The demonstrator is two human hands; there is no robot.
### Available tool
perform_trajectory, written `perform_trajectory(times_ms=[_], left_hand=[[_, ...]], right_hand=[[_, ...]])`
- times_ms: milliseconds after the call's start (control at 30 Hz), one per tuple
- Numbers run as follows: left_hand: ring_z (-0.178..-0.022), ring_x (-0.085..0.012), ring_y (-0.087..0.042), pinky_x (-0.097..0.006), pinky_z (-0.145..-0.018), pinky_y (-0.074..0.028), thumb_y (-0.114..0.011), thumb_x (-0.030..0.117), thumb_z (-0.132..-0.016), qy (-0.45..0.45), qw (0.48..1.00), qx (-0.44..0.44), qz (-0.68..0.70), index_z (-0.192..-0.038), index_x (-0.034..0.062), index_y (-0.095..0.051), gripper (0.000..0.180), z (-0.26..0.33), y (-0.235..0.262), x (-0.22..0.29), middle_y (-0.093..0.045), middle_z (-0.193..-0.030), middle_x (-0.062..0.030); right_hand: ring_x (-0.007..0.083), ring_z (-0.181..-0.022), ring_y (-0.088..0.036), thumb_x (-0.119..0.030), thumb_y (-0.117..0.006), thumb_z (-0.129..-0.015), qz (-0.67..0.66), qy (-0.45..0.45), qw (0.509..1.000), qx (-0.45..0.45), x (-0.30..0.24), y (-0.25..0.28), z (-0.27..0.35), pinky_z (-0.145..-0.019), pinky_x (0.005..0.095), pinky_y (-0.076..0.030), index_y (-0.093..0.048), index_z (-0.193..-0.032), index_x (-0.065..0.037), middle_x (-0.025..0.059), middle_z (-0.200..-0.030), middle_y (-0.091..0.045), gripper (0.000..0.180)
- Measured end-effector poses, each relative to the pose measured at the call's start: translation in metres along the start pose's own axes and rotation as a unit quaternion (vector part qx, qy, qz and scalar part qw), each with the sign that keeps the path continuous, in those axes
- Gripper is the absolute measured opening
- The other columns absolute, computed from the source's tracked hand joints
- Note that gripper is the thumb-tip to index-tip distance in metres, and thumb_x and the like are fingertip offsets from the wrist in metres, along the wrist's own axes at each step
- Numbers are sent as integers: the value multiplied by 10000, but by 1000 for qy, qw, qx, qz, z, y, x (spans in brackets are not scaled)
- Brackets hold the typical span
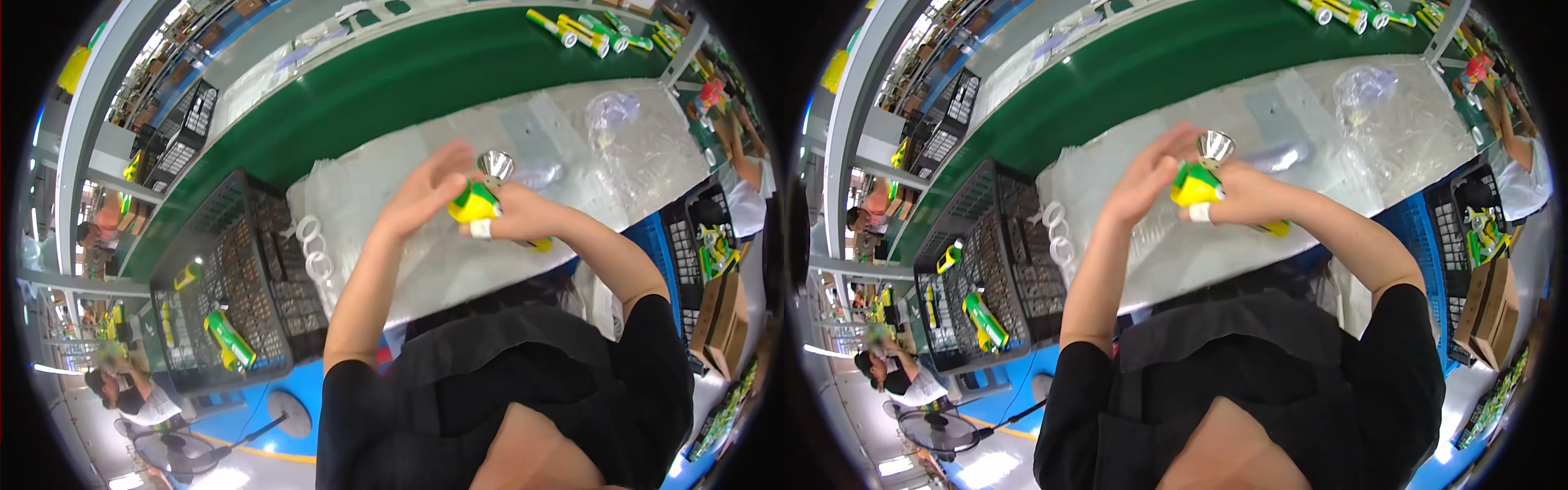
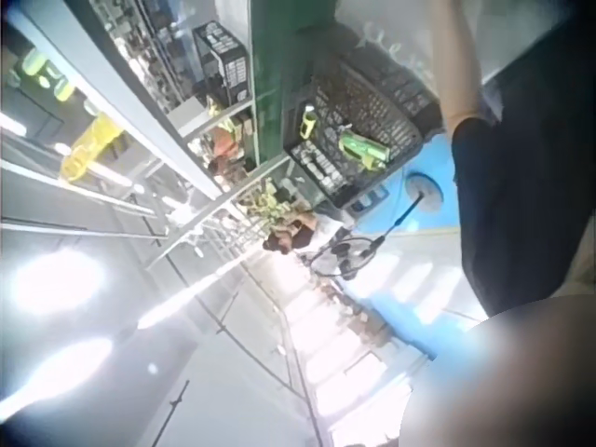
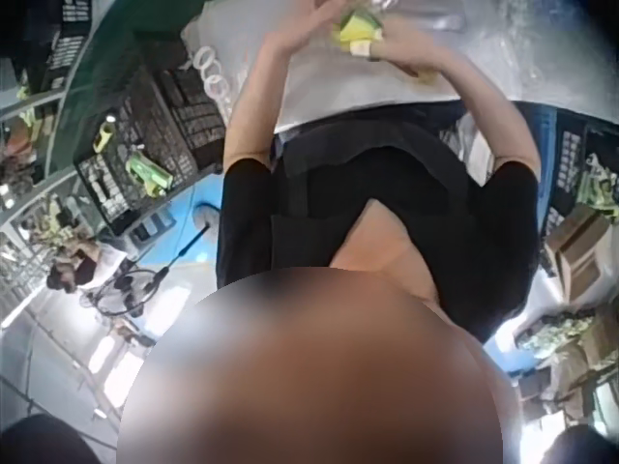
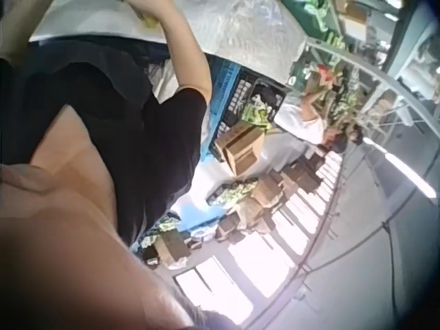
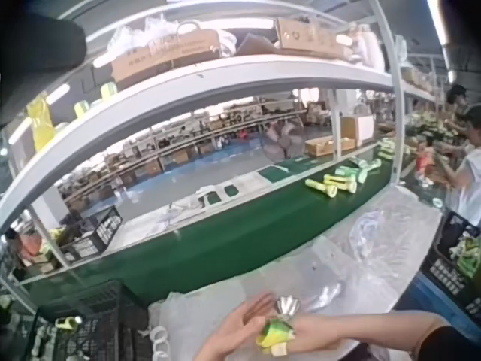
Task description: Assembling handheld flashlights by attaching plastic rings to the heads.
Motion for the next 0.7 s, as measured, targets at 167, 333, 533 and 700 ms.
perform_trajectory(times_ms=[167, 333, 533, 700], left_hand=[[-1112, -265, -612, -372, -966, -482, -608, 398, -926, 116, 972, -104, 175, -1347, -57, -488, 632, 27, -57, 2, -614, -1239, -201], [-833, -192, -615, -305, -764, -504, -517, 180, -967, 74, 989, 34, 127, -1068, -47, -646, 280, 51, -58, 2, -629, -900, -94], [-883, -182, -569, -312, -763, -450, -387, 316, -1033, -115, 953, 144, -242, -996, 15, -674, 417, 75, -54, 32, -606, -885, -93], [-1048, -321, -561, -410, -960, -384, -267, 431, -1043, -191, 924, 93, -319, -1067, 26, -678, 578, 79, -65, 28, -667, -1105, -126]], right_hand=[[123, -688, -632, -277, -712, -872, -160, -125, 957, -210, -6, -47, 44, -617, 278, -521, -507, -1145, -40, 59, -882, -615, 416], [125, -694, -634, -214, -668, -907, -230, -112, 946, -199, -1, -62, 59, -635, 284, -525, -491, -1168, -35, 60, -900, -610, 363], [156, -827, -635, -185, -612, -939, -314, -2, 948, -52, -1, -66, 56, -789, 331, -518, -449, -1260, -31, 73, -971, -594, 391], [132, -801, -628, -294, -658, -931, -353, -18, 936, 9, 4, -78, 51, -700, 279, -520, -479, -1248, -4, 72, -991, -585, 466]])
Point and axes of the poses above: each hand's wrist, its own z-axis away from the middle knuckle, its own y-axis out of the back of the hand, x = y × z, the point moved 3 cm from there along -z, towards the middle knuckle
